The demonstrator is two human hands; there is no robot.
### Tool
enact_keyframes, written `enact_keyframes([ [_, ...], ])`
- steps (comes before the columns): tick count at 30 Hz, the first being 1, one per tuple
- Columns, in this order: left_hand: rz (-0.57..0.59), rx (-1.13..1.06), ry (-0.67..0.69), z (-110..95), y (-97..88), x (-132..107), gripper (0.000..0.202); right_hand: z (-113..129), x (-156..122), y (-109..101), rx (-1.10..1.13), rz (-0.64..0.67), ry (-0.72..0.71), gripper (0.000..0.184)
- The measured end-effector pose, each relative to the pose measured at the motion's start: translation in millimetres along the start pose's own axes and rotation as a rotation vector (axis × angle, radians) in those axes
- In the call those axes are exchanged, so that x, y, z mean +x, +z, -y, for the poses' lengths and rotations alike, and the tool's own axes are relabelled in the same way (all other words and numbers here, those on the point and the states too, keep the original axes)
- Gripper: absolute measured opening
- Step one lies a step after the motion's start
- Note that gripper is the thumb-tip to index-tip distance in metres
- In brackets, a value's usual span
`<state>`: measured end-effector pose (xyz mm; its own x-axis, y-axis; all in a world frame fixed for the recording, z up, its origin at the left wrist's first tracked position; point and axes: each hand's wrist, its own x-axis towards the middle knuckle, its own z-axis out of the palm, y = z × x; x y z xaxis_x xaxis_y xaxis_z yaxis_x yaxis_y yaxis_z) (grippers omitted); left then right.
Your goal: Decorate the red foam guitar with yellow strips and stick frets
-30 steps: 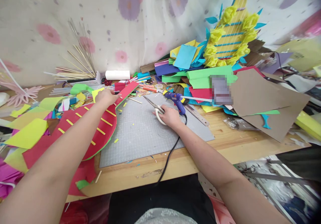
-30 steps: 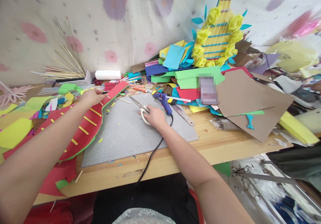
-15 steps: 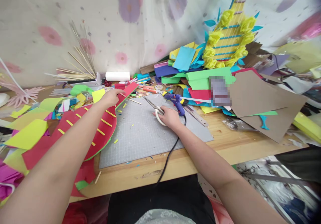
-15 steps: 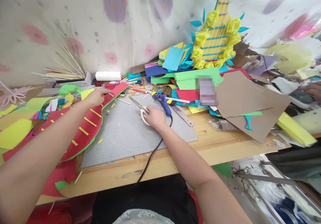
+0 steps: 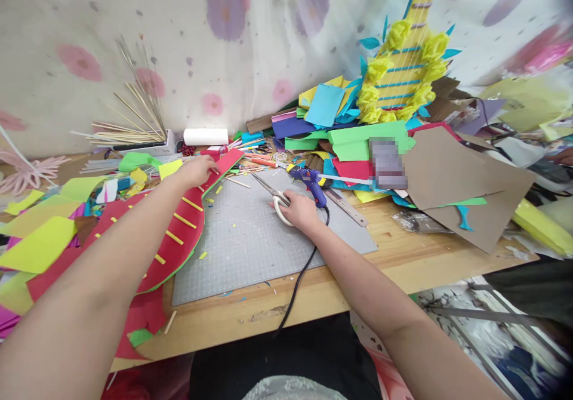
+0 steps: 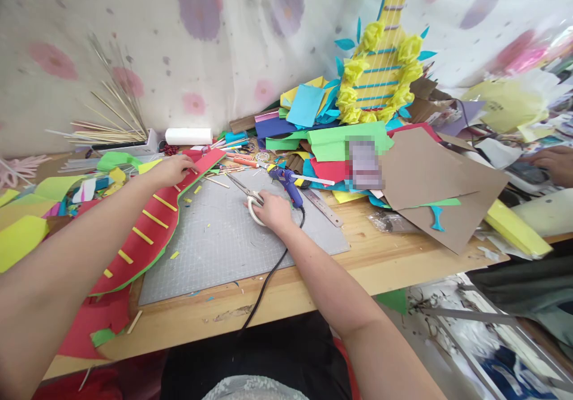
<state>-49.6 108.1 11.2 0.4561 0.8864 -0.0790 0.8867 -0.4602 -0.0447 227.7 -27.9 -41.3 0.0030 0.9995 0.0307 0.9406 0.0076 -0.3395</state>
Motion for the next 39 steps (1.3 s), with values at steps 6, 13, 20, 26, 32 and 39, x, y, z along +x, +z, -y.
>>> enact_keyframes([
  [6,0.058,0.074,-0.024,6.2,-3.9,1.5,0.032,0.4,0.5,0.8,-0.022,0.014,0.003,0.052],
  [13,0.108,0.081,0.049,9.6,-8.5,-3.0,0.027,0.1,0.0,0.9,-0.015,0.011,-0.002,0.051],
  [20,0.129,0.062,0.032,6.2,-10.0,-6.7,0.027,1.1,-0.7,0.4,-0.015,0.008,-0.004,0.05],
  [26,0.101,0.039,0.048,6.0,-11.0,-9.0,0.031,0.9,-0.7,0.0,-0.016,-0.004,-0.007,0.051],
  [32,0.097,0.041,0.049,4.4,-15.9,-12.4,0.028,3.3,-0.9,-1.6,-0.042,0.022,0.012,0.052],
  [39,-0.034,-0.04,-0.056,-9.2,-21.3,-20.9,0.033,4.3,-5.0,-8.2,-0.038,0.073,0.034,0.042],
])
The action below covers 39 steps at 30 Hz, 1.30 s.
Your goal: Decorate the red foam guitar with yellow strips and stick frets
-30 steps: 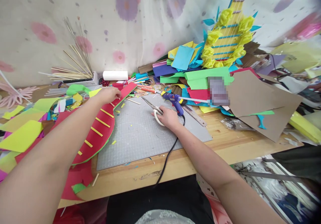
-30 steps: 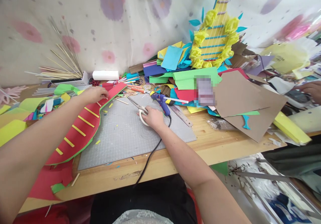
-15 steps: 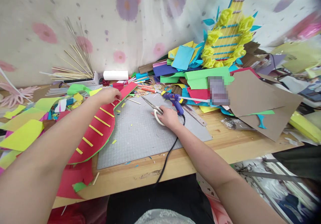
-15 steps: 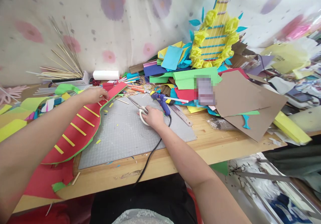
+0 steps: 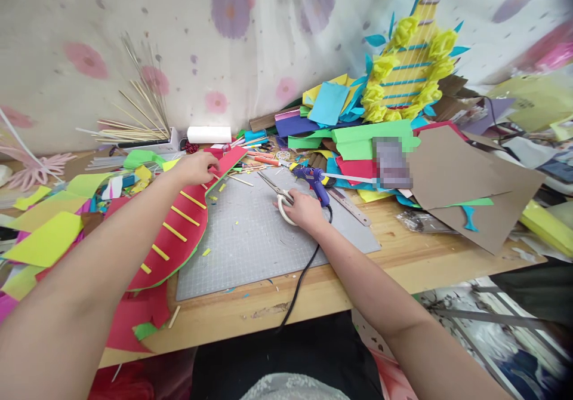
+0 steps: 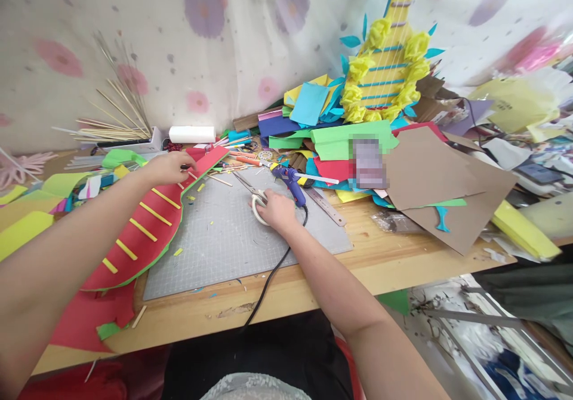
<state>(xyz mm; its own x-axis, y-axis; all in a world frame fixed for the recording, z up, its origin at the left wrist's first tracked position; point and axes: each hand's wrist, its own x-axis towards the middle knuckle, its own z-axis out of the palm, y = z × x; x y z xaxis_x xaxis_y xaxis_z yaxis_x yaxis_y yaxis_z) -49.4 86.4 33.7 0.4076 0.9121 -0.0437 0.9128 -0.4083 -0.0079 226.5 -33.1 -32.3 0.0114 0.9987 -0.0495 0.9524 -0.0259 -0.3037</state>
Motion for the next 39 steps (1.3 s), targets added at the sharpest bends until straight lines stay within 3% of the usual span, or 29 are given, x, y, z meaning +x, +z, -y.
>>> enact_keyframes([
  [4,-0.225,-0.205,-0.275,-4.4,-4.0,-5.5,0.039,0.0,-4.4,-6.5,-0.029,0.046,-0.063,0.036],
  [7,-0.268,-0.308,-0.424,3.2,-3.2,-8.8,0.042,2.3,-2.9,-13.5,-0.137,0.065,-0.084,0.033],
  [9,-0.252,-0.321,-0.36,10.9,0.9,-10.2,0.044,5.7,0.6,-19.8,-0.219,0.098,-0.078,0.03],
  [13,-0.152,-0.255,0.041,20.1,14.7,-9.6,0.043,18.5,10.9,-35.8,-0.346,0.172,-0.101,0.03],
  [15,-0.1,-0.213,0.144,19.8,20.9,-7.2,0.041,28.7,18.9,-42.3,-0.377,0.162,-0.119,0.03],
  [18,-0.035,-0.154,0.165,16.7,25.4,-1.9,0.039,48.8,38.4,-40.4,-0.299,0.08,-0.175,0.029],
  [21,0.004,-0.097,0.148,14.8,24.2,2.7,0.034,71.5,62.2,-20.9,-0.139,0.013,-0.28,0.026],
  [25,0.025,-0.038,0.099,18.3,23.3,3.6,0.025,97.3,79.6,7.3,-0.097,0.05,-0.351,0.034],
  [29,-0.022,-0.058,0.039,27.5,30.0,0.3,0.02,105.8,79.6,7.9,-0.152,0.167,-0.331,0.038],
  [33,-0.172,-0.338,-0.154,24.5,27.6,-3.5,0.016,89.5,77.8,-4.3,-0.048,0.33,-0.289,0.015],
  [36,-0.265,-0.748,-0.289,0.7,12.4,-7.1,0.013,68.6,73.2,-5.5,0.379,0.384,-0.24,0.003],
  [39,-0.164,-1.177,-0.321,-38.5,0.8,-10.9,0.009,50.3,65.0,-0.1,0.848,0.324,-0.213,0.012],
])
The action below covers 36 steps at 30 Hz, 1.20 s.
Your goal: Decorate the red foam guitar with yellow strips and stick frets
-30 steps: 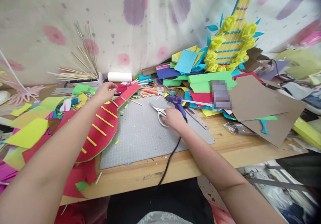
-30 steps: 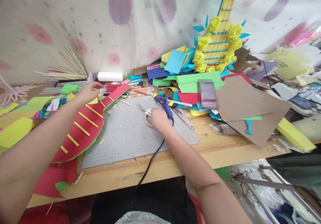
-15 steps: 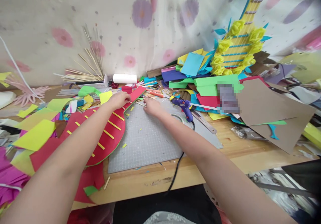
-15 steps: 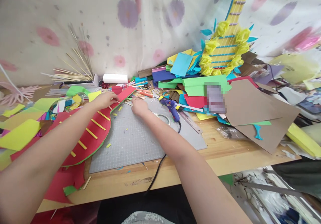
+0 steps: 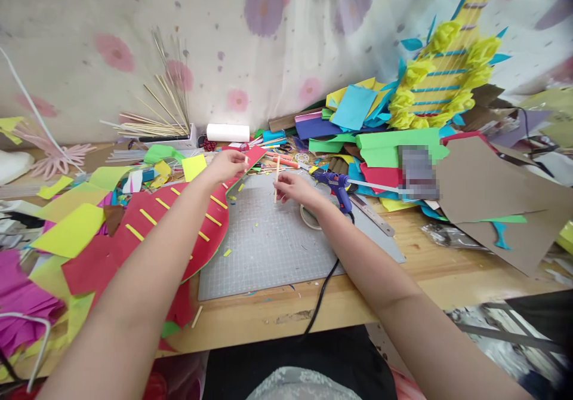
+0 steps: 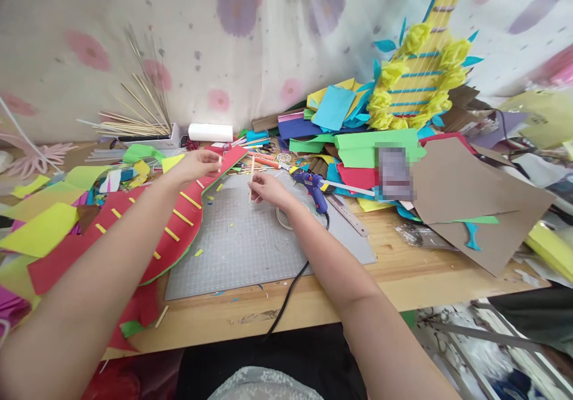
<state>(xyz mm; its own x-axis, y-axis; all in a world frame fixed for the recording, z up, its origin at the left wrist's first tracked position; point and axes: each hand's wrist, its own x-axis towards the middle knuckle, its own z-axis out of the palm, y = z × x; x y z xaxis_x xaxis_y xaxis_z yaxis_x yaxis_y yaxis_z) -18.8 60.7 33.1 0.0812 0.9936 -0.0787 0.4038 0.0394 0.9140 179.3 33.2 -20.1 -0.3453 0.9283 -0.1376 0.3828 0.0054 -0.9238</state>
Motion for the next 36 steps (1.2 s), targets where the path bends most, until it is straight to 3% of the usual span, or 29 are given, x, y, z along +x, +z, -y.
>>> enact_keyframes([
  [3,0.122,-0.201,-0.109,-4.6,40.4,-17.1,0.006,-12.6,-9.6,-2.5,0.256,-0.06,-0.034,0.015],
  [5,0.055,-0.302,-0.119,4.6,68.3,-27.7,0.004,-18.8,-13.5,-3.7,0.333,-0.1,-0.051,0.01],
  [7,-0.051,-0.397,-0.145,18.0,91.1,-37.3,0.007,-23.2,-15.5,-4.3,0.382,-0.137,-0.079,0.027],
  [9,-0.006,-0.495,-0.177,29.8,104.7,-45.3,0.006,-25.8,-16.1,-3.7,0.411,-0.152,-0.121,0.046],
  [11,0.04,-0.557,-0.204,37.5,107.7,-50.6,0.004,-26.9,-15.9,-1.8,0.416,-0.144,-0.144,0.05],
  [15,0.158,-0.604,-0.223,43.9,96.1,-53.0,0.017,-26.9,-16.1,3.0,0.399,-0.136,-0.108,0.038],
  [21,0.266,-0.554,-0.14,48.4,91.8,-53.2,0.028,-27.4,-17.6,2.7,0.37,-0.114,-0.091,0.025],
  [30,0.189,-0.51,-0.189,40.1,104.6,-58.7,0.03,-19.7,-21.4,15.3,0.313,-0.06,-0.011,0.02],
  [33,0.132,-0.56,-0.172,38.4,105.6,-59.8,0.022,-11.3,-27.9,1.4,0.087,-0.12,-0.026,0.021],
  [36,0.056,-0.675,-0.189,37.3,103.0,-58.5,0.019,-8.7,-44.4,-24.6,-0.395,-0.296,-0.043,0.026],
])
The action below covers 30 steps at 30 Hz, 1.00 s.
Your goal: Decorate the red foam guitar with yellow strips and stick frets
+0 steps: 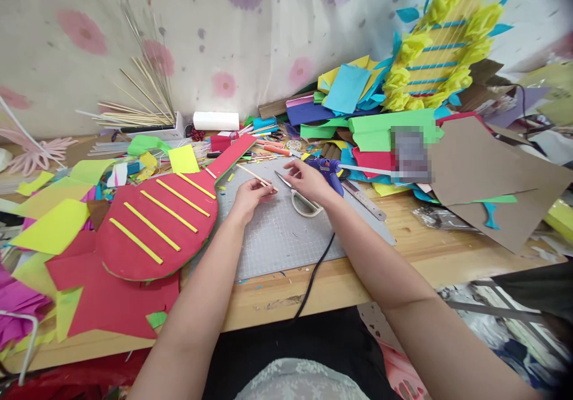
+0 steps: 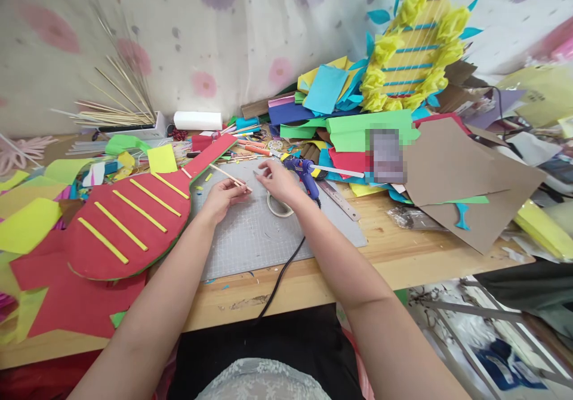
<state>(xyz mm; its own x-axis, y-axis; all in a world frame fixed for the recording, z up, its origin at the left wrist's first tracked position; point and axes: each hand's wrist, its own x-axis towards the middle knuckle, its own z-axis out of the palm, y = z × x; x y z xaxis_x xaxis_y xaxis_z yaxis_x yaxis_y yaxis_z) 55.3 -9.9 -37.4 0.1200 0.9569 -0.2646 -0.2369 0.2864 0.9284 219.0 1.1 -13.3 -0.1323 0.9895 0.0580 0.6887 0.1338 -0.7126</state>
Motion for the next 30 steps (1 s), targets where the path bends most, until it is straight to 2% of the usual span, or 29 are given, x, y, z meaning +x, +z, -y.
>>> enact_keyframes([
  [2,-0.045,-0.088,-0.017,-2.0,-0.9,2.0,0.015,-9.1,-10.0,-13.6,-0.347,0.056,-0.017,0.021],
  [4,-0.087,-0.177,-0.043,-3.0,-0.8,4.6,0.008,-17.1,-20.3,-16.6,-0.551,0.135,-0.042,0.022],
  [8,-0.091,-0.315,-0.119,-2.0,1.2,7.6,0.011,-22.8,-29.1,-0.8,-0.659,0.058,-0.037,0.028],
  [12,-0.025,-0.402,-0.187,-2.4,0.1,6.5,0.012,-25.2,-25.9,7.0,-0.526,-0.051,0.007,0.02],
  [16,-0.004,-0.488,-0.21,-4.7,-2.2,6.4,0.012,-31.3,-27.1,3.6,-0.116,-0.136,-0.05,0.02],
  [18,0.027,-0.545,-0.224,-5.3,-2.8,7.0,0.013,-33.0,-28.6,4.6,0.003,-0.174,-0.103,0.026],
  [23,0.113,-0.699,-0.262,-5.7,-4.8,6.1,0.017,-33.8,-26.1,13.1,-0.068,-0.295,-0.175,0.05],
  [27,0.141,-0.748,-0.268,-6.4,-5.8,4.7,0.02,-35.7,-24.3,14.6,-0.095,-0.384,-0.258,0.036],
  [30,0.159,-0.756,-0.277,-7.0,-5.2,4.0,0.021,-35.9,-25.9,14.1,-0.124,-0.326,-0.311,0.027],
])
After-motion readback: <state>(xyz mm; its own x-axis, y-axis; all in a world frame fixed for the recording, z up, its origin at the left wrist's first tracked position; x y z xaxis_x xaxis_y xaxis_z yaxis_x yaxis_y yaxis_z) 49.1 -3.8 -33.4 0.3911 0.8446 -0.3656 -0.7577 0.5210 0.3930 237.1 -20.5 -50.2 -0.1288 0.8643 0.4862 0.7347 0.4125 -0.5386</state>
